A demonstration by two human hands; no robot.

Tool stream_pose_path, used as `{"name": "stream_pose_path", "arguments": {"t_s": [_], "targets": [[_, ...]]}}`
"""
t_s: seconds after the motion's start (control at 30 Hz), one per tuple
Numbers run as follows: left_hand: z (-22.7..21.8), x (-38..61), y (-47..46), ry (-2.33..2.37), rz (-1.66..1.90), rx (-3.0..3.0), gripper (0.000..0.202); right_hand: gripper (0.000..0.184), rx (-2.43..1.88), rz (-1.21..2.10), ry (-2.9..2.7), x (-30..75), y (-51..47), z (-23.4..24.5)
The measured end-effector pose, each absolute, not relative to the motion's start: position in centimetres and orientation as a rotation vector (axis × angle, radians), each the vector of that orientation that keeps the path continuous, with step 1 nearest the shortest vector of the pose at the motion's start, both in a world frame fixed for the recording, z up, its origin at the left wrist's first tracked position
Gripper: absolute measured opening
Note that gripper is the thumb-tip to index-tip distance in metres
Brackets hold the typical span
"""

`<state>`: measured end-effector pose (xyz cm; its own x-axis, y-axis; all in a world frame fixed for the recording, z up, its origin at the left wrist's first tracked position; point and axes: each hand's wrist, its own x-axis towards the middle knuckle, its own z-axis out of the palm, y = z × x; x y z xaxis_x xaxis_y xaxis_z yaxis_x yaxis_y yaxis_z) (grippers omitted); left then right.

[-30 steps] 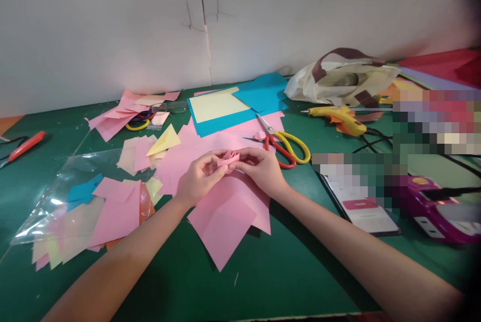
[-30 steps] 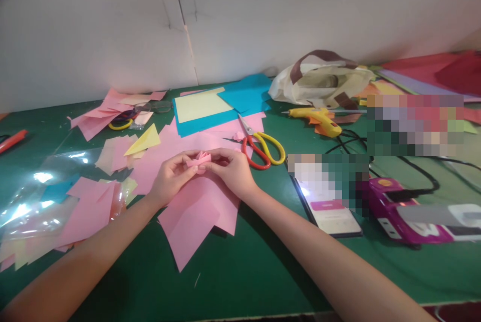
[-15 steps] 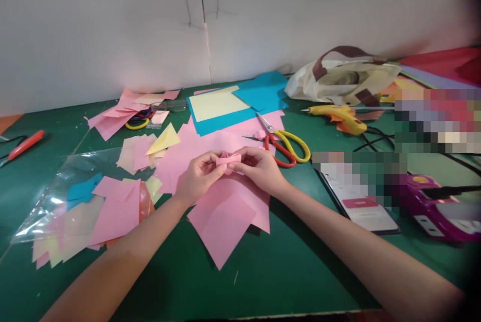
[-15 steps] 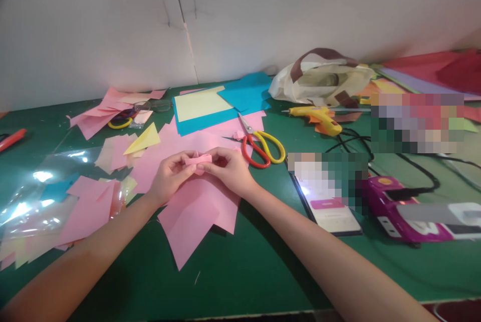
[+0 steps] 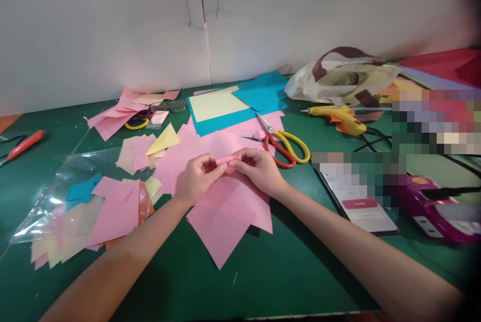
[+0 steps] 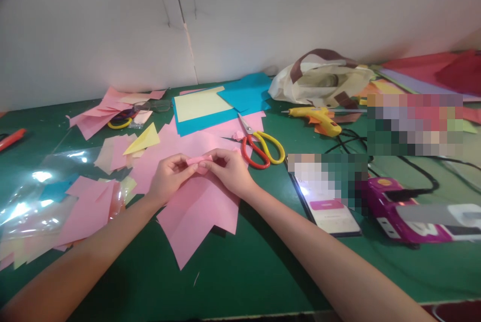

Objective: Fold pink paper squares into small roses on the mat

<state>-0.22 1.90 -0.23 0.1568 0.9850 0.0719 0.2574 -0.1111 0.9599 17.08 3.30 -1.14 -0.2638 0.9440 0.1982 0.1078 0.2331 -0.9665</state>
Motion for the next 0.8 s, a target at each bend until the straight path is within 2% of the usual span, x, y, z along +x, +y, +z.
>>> {"name": "stream_pose_path", "arguments": {"t_s": [0.13,0.3,0.5,0.63,0.8], "targets": [[0.31,0.05,1.75,1.321,1.041,1.565,0.018,0.023,-1.017,1.107,-1.642,17.07,3.25,-1.05],[0.51,0.25,1.74,1.262,1.053,1.465,0.013,0.018,-1.035,1.156,-1.597,17.03,3.30,-1.21],[0.37,0.14,1.73,1.305,0.989,1.485,0.019,0.018,-1.047,1.113,-1.522,16.84,3.24,-1.25],[0.17,0.06,1.82,1.263,1.035,1.436,0.018,0.025,-0.989,1.130,-1.440,16.71,3.19,-1.39],[0.19,-0.01,1.86,1.266,1.025,1.472,0.014,0.015,-0.991,1.025,-1.466,16.70,3.06,-1.39]]}}
